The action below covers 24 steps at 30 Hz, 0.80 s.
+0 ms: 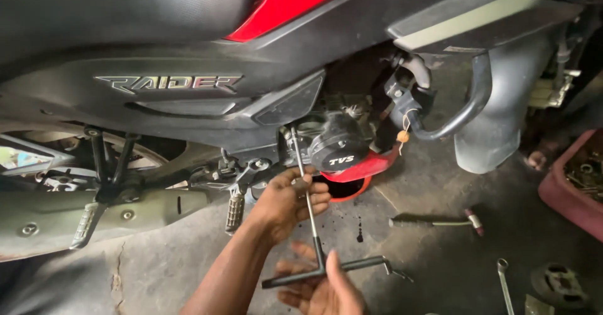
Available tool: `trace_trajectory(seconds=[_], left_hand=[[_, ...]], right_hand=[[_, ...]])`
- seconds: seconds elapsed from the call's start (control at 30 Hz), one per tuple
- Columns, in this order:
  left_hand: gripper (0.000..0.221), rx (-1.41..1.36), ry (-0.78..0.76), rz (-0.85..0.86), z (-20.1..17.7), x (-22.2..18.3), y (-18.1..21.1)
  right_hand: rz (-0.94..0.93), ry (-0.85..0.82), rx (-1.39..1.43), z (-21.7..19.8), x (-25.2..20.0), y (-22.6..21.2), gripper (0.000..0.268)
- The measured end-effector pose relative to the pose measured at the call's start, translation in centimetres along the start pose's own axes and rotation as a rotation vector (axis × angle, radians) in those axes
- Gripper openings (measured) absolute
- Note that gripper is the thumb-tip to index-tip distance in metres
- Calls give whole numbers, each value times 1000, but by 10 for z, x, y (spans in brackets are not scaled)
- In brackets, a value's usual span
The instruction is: Loosening and removing bolts from a motorcycle engine casing using a T-handle socket wrench.
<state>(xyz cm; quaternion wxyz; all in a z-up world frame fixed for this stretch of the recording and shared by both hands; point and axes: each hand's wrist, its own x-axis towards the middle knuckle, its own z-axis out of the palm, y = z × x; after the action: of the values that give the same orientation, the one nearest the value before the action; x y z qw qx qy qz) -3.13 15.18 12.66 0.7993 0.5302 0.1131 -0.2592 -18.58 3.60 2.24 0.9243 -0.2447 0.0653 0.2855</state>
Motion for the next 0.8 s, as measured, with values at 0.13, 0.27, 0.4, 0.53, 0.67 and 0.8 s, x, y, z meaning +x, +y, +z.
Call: trace_trajectory(seconds=[0.13,0.27,0.4,0.53,0.67,0.8], left_hand=[[38,-19,11,26,-4,8,10],[39,-29,-4,36,-6,14,11],[36,63,-6,98,-13,14,11],[42,602,63,243,-19,-5,23],[55,1255,172,269,-6,-61,26],[63,1453,219,128,16,-95,6]], right_hand=[[-94,242,-104,31,10,-33,64],[-51,437,-124,42,19,-43,60],[-3,271,49,55,20,-42,54],[-107,320,-101,69,21,-40,50],[-182,246,-281,31,32,-33,50],[-196,313,-387,45,29,-40,54]])
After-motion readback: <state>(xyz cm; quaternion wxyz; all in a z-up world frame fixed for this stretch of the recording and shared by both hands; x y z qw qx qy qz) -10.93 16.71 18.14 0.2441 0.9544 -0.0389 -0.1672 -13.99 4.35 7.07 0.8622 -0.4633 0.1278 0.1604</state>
